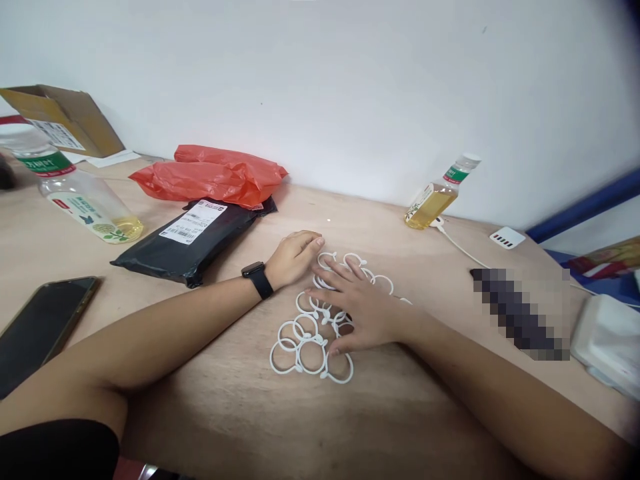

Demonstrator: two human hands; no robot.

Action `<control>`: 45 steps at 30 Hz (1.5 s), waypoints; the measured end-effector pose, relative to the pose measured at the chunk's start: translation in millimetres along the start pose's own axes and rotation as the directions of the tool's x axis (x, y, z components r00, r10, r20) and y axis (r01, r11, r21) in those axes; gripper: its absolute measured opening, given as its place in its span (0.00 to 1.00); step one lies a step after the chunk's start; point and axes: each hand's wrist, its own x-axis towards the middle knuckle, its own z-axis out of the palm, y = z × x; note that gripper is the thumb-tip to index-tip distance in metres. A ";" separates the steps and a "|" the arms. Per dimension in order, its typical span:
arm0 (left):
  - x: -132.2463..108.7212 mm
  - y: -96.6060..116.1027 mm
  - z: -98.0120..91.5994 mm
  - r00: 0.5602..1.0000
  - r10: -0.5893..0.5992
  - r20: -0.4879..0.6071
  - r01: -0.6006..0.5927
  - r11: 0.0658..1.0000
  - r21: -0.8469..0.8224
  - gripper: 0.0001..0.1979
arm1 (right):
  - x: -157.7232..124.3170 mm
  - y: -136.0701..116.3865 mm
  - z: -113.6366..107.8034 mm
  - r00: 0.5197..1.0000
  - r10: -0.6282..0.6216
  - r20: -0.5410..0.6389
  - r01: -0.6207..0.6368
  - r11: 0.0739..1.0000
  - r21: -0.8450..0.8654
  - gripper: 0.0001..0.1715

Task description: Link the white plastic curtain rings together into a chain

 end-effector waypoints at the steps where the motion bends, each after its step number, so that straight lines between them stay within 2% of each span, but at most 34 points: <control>1: 0.4 -0.2 0.1 1.000 -0.008 -0.006 0.008 1.000 -0.003 0.18 | 0.3 3.7 0.0 1.000 0.022 0.002 -0.022 1.000 -0.010 0.53; 5: 0.5 -1.7 0.5 1.000 -0.014 0.001 0.014 1.000 -0.008 0.19 | 2.3 16.1 1.1 0.996 0.091 -0.011 -0.091 0.993 -0.068 0.51; 9: -4.4 -1.2 0.2 0.998 0.025 0.059 -0.025 1.000 -0.002 0.20 | 4.1 32.5 2.0 0.983 0.165 -0.083 -0.174 0.979 -0.109 0.41; 11: -7.4 3.1 -1.0 0.989 0.075 0.128 -0.080 0.996 0.037 0.25 | 4.2 41.6 2.4 0.970 0.207 -0.126 -0.221 0.968 -0.116 0.36; 14: -9.7 16.9 -5.7 0.957 0.124 0.262 -0.154 0.983 0.099 0.37 | 3.8 53.7 3.4 0.954 0.261 -0.151 -0.280 0.952 -0.125 0.32; 16: -10.6 29.7 -10.7 0.920 0.167 0.355 -0.215 0.971 0.102 0.46 | 3.7 59.7 4.6 0.949 0.276 -0.155 -0.296 0.947 -0.126 0.32; 18: -13.9 42.9 -15.6 0.862 0.249 0.441 -0.305 0.950 0.061 0.52 | 3.7 63.7 5.9 0.947 0.281 -0.156 -0.301 0.945 -0.127 0.32; 21: -27.6 58.6 -18.4 0.757 0.350 0.552 -0.412 0.911 -0.011 0.58 | 4.1 66.5 7.0 0.945 0.291 -0.147 -0.310 0.942 -0.130 0.31; 23: -40.7 64.1 -15.9 0.684 0.366 0.630 -0.456 0.890 -0.022 0.60 | 4.4 66.8 6.9 0.944 0.291 -0.156 -0.312 0.941 -0.130 0.29; 24: -47.0 65.3 -13.4 0.663 0.366 0.653 -0.469 0.883 -0.018 0.61 | 4.5 66.7 6.6 0.944 0.287 -0.165 -0.309 0.943 -0.128 0.28; 27: -58.4 64.3 -4.4 0.658 0.380 0.650 -0.497 0.868 -0.004 0.61 | 4.9 66.4 5.6 0.940 0.283 -0.191 -0.309 0.944 -0.120 0.28; 29: -57.8 61.1 1.0 0.674 0.391 0.627 -0.514 0.858 0.017 0.57 | 5.0 66.4 5.2 0.940 0.282 -0.193 -0.307 0.944 -0.118 0.29; 31: -51.7 56.6 4.7 0.678 0.418 0.605 -0.546 0.837 0.034 0.50 | 5.0 66.3 5.0 0.940 0.279 -0.195 -0.305 0.945 -0.118 0.29; 34: -37.2 48.0 6.1 0.678 0.463 0.571 -0.601 0.796 0.070 0.30 | 4.6 66.0 5.2 0.938 0.273 -0.212 -0.300 0.948 -0.108 0.27; 36: -26.6 43.2 3.4 0.725 0.449 0.523 -0.587 0.799 0.127 0.18 | 4.4 66.2 5.9 0.935 0.268 -0.233 -0.294 0.952 -0.087 0.28; 38: -17.2 42.0 -3.0 0.790 0.398 0.467 -0.531 0.825 0.195 0.14 | 4.4 66.9 6.8 0.931 0.265 -0.253 -0.288 0.956 -0.061 0.29; 39: -13.5 43.5 -7.5 0.808 0.373 0.456 -0.504 0.838 0.208 0.15 | 4.5 67.4 7.3 0.929 0.265 -0.260 -0.287 0.956 -0.052 0.30; 41: -9.7 50.6 -18.0 0.804 0.324 0.499 -0.461 0.869 0.180 0.16 | 4.8 68.4 8.1 0.925 0.269 -0.267 -0.291 0.956 -0.044 0.29; 42: -10.0 55.4 -23.3 0.775 0.311 0.550 -0.455 0.878 0.145 0.21 | 5.0 68.8 8.3 0.925 0.270 -0.265 -0.292 0.955 -0.045 0.29; 44: -15.6 65.1 -31.3 0.709 0.272 0.651 -0.439 0.893 0.105 0.39 | 5.4 69.2 8.4 0.927 0.271 -0.260 -0.292 0.955 -0.048 0.28; 45: -20.5 68.7 -33.3 0.660 0.233 0.714 -0.425 0.900 0.099 0.48 | 5.5 69.2 8.3 0.927 0.271 -0.258 -0.293 0.955 -0.049 0.28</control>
